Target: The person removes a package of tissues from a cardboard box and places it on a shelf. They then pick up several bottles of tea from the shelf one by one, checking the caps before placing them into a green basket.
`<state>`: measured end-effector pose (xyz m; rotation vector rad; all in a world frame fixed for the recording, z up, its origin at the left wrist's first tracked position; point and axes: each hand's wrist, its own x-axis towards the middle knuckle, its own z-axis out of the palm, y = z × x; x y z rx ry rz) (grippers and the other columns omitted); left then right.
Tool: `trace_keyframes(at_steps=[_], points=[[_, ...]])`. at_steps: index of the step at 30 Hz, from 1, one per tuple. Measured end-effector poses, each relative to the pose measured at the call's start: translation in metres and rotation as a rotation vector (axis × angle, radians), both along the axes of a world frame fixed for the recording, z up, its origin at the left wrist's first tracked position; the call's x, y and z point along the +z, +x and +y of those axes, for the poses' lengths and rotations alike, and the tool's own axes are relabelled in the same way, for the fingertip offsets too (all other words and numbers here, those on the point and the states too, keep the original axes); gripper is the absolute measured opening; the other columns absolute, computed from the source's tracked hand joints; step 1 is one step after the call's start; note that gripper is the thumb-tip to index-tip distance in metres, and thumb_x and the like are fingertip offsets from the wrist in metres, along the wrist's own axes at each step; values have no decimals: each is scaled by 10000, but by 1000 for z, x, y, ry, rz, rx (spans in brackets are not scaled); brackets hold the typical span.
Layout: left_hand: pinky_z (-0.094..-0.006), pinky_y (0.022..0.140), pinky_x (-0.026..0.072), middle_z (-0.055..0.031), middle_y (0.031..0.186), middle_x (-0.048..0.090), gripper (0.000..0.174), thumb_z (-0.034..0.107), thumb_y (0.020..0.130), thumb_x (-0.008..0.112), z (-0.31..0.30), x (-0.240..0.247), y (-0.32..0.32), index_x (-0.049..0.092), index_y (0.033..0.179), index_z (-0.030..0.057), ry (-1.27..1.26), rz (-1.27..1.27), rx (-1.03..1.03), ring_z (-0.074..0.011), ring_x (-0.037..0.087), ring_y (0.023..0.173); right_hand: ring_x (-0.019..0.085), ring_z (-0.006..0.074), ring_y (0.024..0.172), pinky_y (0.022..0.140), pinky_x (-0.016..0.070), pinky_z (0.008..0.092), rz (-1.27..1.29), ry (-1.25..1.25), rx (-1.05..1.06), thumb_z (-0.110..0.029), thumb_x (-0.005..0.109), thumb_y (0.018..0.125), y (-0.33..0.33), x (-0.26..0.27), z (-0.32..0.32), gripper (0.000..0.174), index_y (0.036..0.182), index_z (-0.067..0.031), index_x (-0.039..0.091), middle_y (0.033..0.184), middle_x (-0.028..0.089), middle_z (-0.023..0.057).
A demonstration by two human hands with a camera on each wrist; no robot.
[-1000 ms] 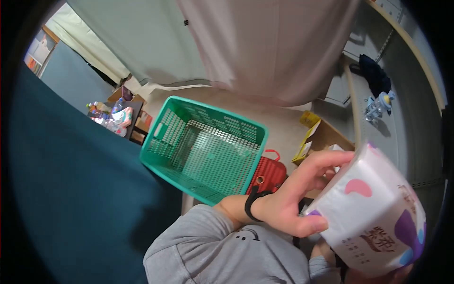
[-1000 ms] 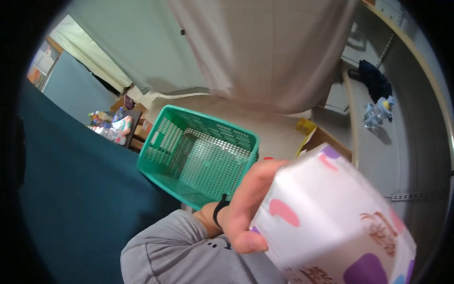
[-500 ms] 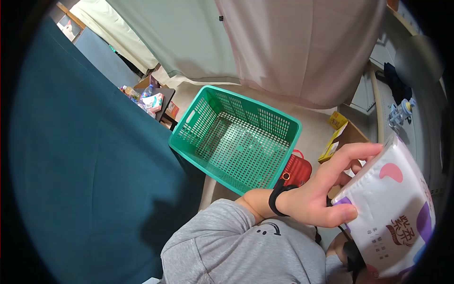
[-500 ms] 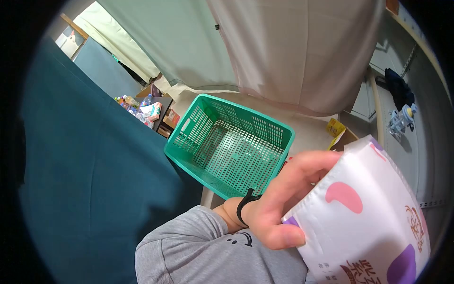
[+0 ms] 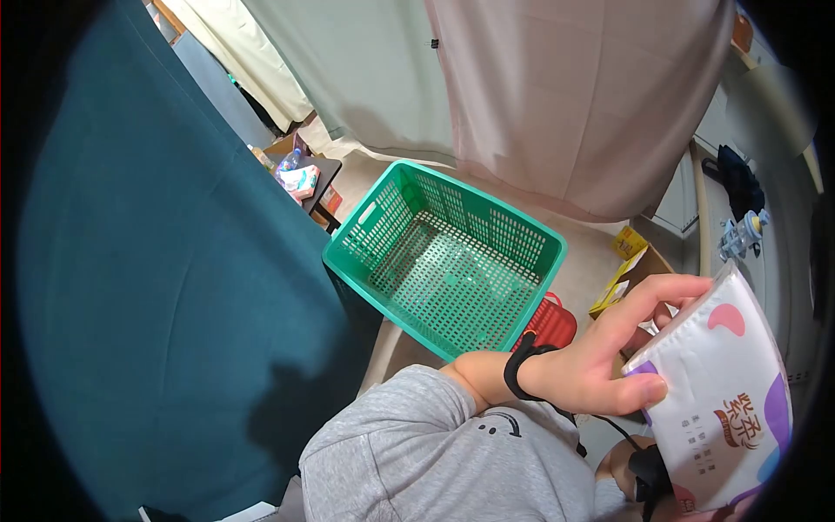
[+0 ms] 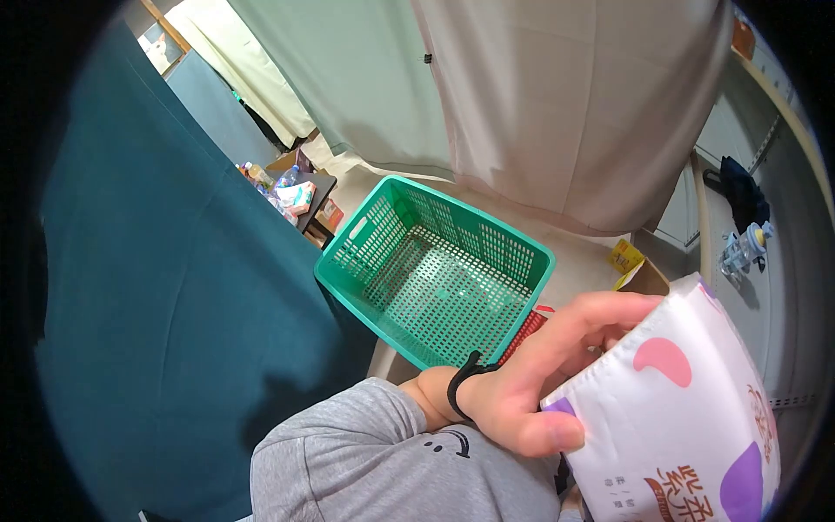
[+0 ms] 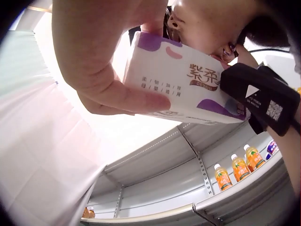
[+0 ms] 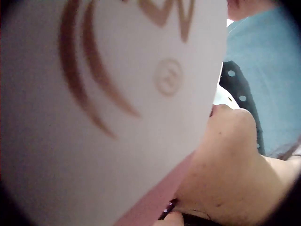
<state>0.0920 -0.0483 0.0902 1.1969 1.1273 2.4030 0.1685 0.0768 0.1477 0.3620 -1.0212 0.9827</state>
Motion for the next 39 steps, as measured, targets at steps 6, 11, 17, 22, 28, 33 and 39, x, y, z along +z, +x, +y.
trace_keyframes(at_steps=[6, 11, 17, 22, 28, 33, 39], points=[[-340, 908, 336, -143, 1214, 370, 749, 313, 755, 578, -2, 2, 7, 211, 1315, -24, 8, 34, 8, -201, 395, 1068, 532, 183, 481, 408, 442, 267, 26, -43, -79, -425, 244, 903, 1, 4, -2, 519, 878, 15, 518, 604, 562, 140], [-297, 863, 357, -108, 1145, 391, 700, 276, 742, 548, -9, 10, 14, 248, 1304, -13, 83, 55, 95, -160, 412, 966, 551, 180, 476, 394, 449, 249, 69, -65, -121, -429, 196, 918, 1, 13, -9, 602, 807, 34, 565, 600, 582, 150], [-342, 961, 310, -144, 1221, 366, 657, 185, 773, 544, -37, 11, 19, 218, 1303, -26, 52, 110, 235, -217, 383, 1141, 536, 337, 939, 809, 463, 404, -279, -386, -152, -194, 387, 775, 20, -4, -10, 428, 1070, 91, 513, 1037, 528, 235], [-311, 953, 317, -121, 1200, 367, 611, 133, 764, 551, -53, 11, 28, 271, 1287, -13, -152, 122, 336, -189, 400, 1114, 532, 237, 912, 819, 427, 330, -522, -505, -308, -242, 343, 883, 10, -12, -37, 394, 1082, 55, 507, 1038, 524, 144], [-307, 939, 338, -120, 1191, 427, 556, 127, 793, 549, -23, -8, 25, 301, 1273, -5, -114, 91, 233, -177, 434, 1094, 525, 151, 801, 730, 420, 259, -514, -590, -238, -198, 421, 888, 33, -40, -13, 263, 921, 23, 561, 891, 557, 83], [-295, 920, 358, -109, 1186, 447, 511, 104, 809, 540, 7, -25, 33, 328, 1262, 2, -146, 32, 151, -168, 461, 1073, 519, 133, 835, 771, 413, 260, -658, -585, -260, -163, 477, 883, 63, -65, -2, 246, 974, 54, 549, 926, 573, 78], [-297, 920, 365, -100, 1172, 475, 462, 52, 810, 540, 42, -29, 61, 374, 1237, -7, -172, 106, 45, -168, 465, 1075, 518, 111, 893, 778, 424, 243, -811, -497, -271, -92, 501, 873, 116, -68, -7, 279, 1105, 63, 497, 1015, 565, 72]])
